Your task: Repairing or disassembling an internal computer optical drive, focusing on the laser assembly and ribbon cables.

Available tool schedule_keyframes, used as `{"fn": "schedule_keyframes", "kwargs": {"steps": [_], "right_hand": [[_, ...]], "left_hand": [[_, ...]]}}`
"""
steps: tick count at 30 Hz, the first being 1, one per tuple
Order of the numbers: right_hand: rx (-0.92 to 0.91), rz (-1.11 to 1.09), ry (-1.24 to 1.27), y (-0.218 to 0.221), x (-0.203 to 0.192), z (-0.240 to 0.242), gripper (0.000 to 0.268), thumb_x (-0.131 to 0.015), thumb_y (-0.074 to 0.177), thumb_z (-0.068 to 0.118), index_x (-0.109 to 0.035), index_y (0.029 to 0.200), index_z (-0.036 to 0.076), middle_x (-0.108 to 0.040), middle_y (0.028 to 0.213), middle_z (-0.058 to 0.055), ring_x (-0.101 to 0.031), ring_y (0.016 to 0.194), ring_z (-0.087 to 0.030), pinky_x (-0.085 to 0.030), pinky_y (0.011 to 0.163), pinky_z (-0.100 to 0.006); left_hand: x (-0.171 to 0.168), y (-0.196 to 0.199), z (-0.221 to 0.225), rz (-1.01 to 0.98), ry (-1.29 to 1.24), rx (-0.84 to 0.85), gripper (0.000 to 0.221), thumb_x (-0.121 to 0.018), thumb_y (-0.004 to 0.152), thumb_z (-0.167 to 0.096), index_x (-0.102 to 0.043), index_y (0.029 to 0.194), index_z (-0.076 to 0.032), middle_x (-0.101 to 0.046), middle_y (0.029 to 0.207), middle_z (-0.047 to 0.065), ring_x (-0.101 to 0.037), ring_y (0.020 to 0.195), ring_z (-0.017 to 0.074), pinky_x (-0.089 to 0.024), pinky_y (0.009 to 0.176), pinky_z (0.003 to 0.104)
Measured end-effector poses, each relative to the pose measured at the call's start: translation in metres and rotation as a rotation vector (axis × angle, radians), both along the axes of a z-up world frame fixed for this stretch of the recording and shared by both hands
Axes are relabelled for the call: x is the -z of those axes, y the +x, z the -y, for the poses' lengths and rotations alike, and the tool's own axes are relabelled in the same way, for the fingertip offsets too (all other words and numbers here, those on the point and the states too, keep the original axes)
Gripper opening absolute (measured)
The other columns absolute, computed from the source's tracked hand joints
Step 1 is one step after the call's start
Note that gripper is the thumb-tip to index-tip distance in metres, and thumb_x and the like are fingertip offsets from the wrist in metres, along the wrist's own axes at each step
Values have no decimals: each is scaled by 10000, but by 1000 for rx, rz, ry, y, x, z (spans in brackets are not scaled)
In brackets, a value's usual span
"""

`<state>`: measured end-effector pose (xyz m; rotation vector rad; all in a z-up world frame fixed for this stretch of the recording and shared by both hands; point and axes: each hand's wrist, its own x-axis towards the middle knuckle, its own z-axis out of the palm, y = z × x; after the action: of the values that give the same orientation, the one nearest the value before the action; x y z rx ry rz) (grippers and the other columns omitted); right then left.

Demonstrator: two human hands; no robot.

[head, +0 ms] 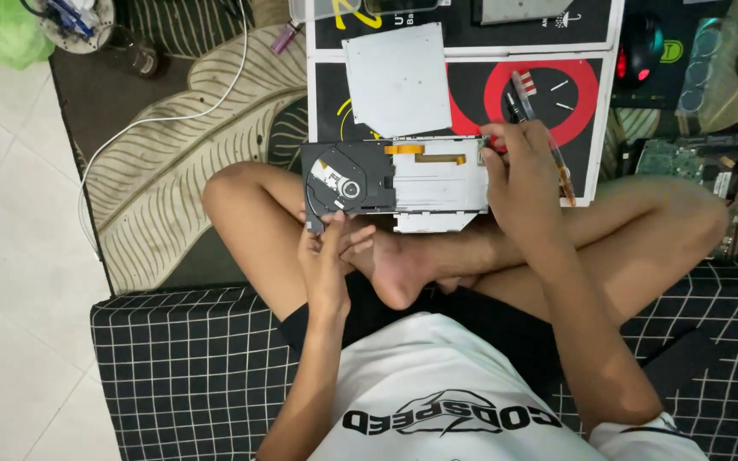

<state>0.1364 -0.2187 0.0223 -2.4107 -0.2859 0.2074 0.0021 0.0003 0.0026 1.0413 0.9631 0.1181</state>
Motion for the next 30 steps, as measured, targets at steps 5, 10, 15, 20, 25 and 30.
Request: {"fn": "schedule_keyframes", "kwargs": {"steps": [5, 10, 15, 20, 25, 30], "right_hand": [[-2, 72, -38, 4, 1, -4, 237, -623, 1061, 49, -599, 1293, 88, -543, 1017, -94, -655, 876, -324, -537, 778, -451], [14, 86, -33, 3, -4, -7, 239, -583, 1067, 39, -573, 1304, 74, -541, 1011, -109, -663, 881, -347, -543, 769, -463], [31, 202, -11, -4, -6, 1, 267, -689, 1036, 71, -602, 1288, 95, -564, 985, -86, -662, 916, -341, -543, 774, -477], [69, 430, -167, 11, -12, 31, 144, -714, 1077, 91, -657, 1208, 76, -575, 957, -131, -628, 881, -396, -525, 780, -492], [26, 502, -438, 10, -2, 50, 248, -831, 1010, 342, -691, 1063, 144, -586, 961, -53, -645, 956, -294, -549, 800, -377], [-9, 563, -462, 4, 25, 52, 366, -896, 901, 430, -677, 999, 154, -582, 926, -75, -620, 902, -316, -534, 790, -400]], "left_hand": [[-5, 6, -1, 10, -8, 1, 329, -688, 977, -196, -531, 1165, 24, -695, 1020, 178, -781, 845, 376, -679, 738, 426], [4, -2, -8, 4, 66, 15, 217, -676, 987, -174, -537, 1086, -38, -711, 1011, 157, -779, 831, 317, -680, 742, 407], [-10, -23, -11, -31, 138, 61, 374, -721, 959, -196, -484, 1208, -49, -663, 1041, 131, -735, 841, 253, -634, 675, 342], [-43, -17, -27, 56, 491, -27, 280, -681, 1020, -164, -522, 1239, -93, -517, 1021, 3, -512, 898, 122, -437, 668, 227], [-58, 30, -36, 214, 592, 269, 143, -653, 1045, -177, -655, 1141, -72, -596, 966, 43, -600, 929, 148, -506, 758, 278], [-58, 105, -32, 428, 805, 610, 117, -649, 1057, -163, -731, 1112, -100, -626, 901, 76, -621, 850, 200, -479, 734, 313]]}}
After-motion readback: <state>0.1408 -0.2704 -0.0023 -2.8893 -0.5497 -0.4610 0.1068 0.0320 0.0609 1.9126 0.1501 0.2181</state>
